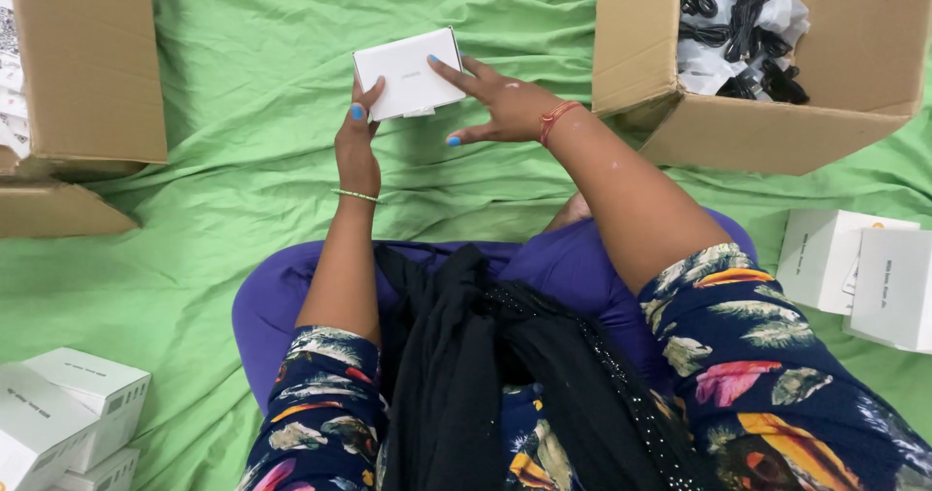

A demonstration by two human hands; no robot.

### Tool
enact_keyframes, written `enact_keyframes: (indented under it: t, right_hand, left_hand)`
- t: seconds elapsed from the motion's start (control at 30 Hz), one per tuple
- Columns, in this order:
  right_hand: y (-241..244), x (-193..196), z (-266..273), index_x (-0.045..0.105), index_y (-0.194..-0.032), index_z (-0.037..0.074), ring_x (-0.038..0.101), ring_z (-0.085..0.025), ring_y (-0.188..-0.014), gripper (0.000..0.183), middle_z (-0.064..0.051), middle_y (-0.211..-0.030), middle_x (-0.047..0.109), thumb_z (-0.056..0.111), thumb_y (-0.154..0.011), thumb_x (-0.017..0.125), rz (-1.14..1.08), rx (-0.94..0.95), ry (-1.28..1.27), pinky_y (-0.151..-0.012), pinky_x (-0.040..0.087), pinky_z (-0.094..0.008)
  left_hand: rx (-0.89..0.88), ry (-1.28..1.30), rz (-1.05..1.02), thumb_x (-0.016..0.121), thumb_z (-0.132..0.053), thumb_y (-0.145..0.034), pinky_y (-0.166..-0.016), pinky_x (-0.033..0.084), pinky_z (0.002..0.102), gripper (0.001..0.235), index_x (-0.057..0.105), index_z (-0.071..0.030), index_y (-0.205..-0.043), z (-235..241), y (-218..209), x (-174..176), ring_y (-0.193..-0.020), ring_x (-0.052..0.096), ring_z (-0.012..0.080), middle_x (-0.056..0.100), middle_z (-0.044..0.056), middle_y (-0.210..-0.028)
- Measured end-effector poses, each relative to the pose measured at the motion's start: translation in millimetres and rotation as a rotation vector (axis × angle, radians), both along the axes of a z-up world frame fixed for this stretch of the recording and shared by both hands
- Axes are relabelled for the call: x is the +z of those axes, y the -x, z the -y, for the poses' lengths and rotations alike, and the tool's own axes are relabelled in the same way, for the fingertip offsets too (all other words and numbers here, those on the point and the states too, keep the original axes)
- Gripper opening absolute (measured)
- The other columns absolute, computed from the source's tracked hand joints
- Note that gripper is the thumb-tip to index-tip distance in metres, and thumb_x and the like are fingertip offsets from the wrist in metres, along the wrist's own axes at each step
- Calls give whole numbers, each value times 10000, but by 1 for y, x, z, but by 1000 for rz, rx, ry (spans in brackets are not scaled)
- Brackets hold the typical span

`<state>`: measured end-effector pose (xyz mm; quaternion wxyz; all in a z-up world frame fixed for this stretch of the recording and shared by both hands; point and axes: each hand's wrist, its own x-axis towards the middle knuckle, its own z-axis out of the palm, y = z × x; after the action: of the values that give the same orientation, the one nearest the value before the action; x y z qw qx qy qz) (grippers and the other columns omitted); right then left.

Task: The person packs electronic components, specifically cables, into individual product boxes for distribution.

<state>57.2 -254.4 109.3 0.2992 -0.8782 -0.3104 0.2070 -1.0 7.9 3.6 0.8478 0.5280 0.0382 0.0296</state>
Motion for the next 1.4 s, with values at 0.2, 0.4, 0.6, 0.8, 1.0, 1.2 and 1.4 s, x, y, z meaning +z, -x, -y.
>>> enact_keyframes:
  t: [0.2,0.4,0.6,0.8,1.0,1.2,1.4]
  right_hand:
    - [-13,-38,5,318,-1625,399,411,-408,-1489,688,-159,-1743,156,458,-1022,645,28,-47,-56,-1178,410,-467]
    - [-9,-51,-14,327,-1483,239,652,-336,-1313,621,-136,-1538,561,559,-1052,638,-51,-338,-159,-1128,520,-482]
    - [-16,-60,-11,124,-1593,307,528,-379,-1268,926,-157,-1408,499,753,-842,432,-837,-682,-512,-920,555,-667]
    - [-19,-78,-11,344,-1493,210,545,-437,-1236,759,-157,-1402,457,607,-870,521,-1060,-707,-644,-922,541,-649]
    - [-15,-56,-13,473,-1317,105,500,-293,-1027,609,-97,-1243,511,454,-832,590,-841,-690,-646,-759,500,-494]
    - [-17,11,42,455,-1389,79,578,-247,-1213,610,-158,-1357,557,369,-912,700,-260,-834,-1002,-963,513,-348]
    - [78,99,205,437,-1512,33,461,-176,-1414,476,-115,-1517,490,235,-1121,618,319,-884,-1362,-1263,361,-335]
  left_hand:
    - [92,-596,64,754,-141,-990,-1081,545,404,808,247,-127,-1620,2,-4,-12,-1321,602,309,489,152,-1493]
    - [-96,-589,-87,764,-186,-801,-878,593,499,960,225,-250,-1593,-1,4,13,-1261,535,344,353,182,-1484]
    - [-67,-1,-533,443,-745,-874,-895,551,646,817,365,-246,-1517,4,-3,10,-1356,500,378,436,125,-1529]
    - [-144,-6,-626,473,-717,-867,-897,565,631,811,383,-209,-1493,15,6,26,-1313,539,357,494,118,-1468]
    - [95,-101,-517,550,-494,-924,-866,569,554,667,330,-184,-1473,51,4,44,-1274,573,342,517,128,-1439]
    - [70,-70,-74,580,-363,-995,-994,563,542,595,296,-200,-1492,131,-15,120,-1349,541,324,464,126,-1499]
    - [-293,-101,267,584,-313,-1128,-1219,461,462,615,222,-149,-1597,296,14,199,-1468,458,294,417,147,-1608]
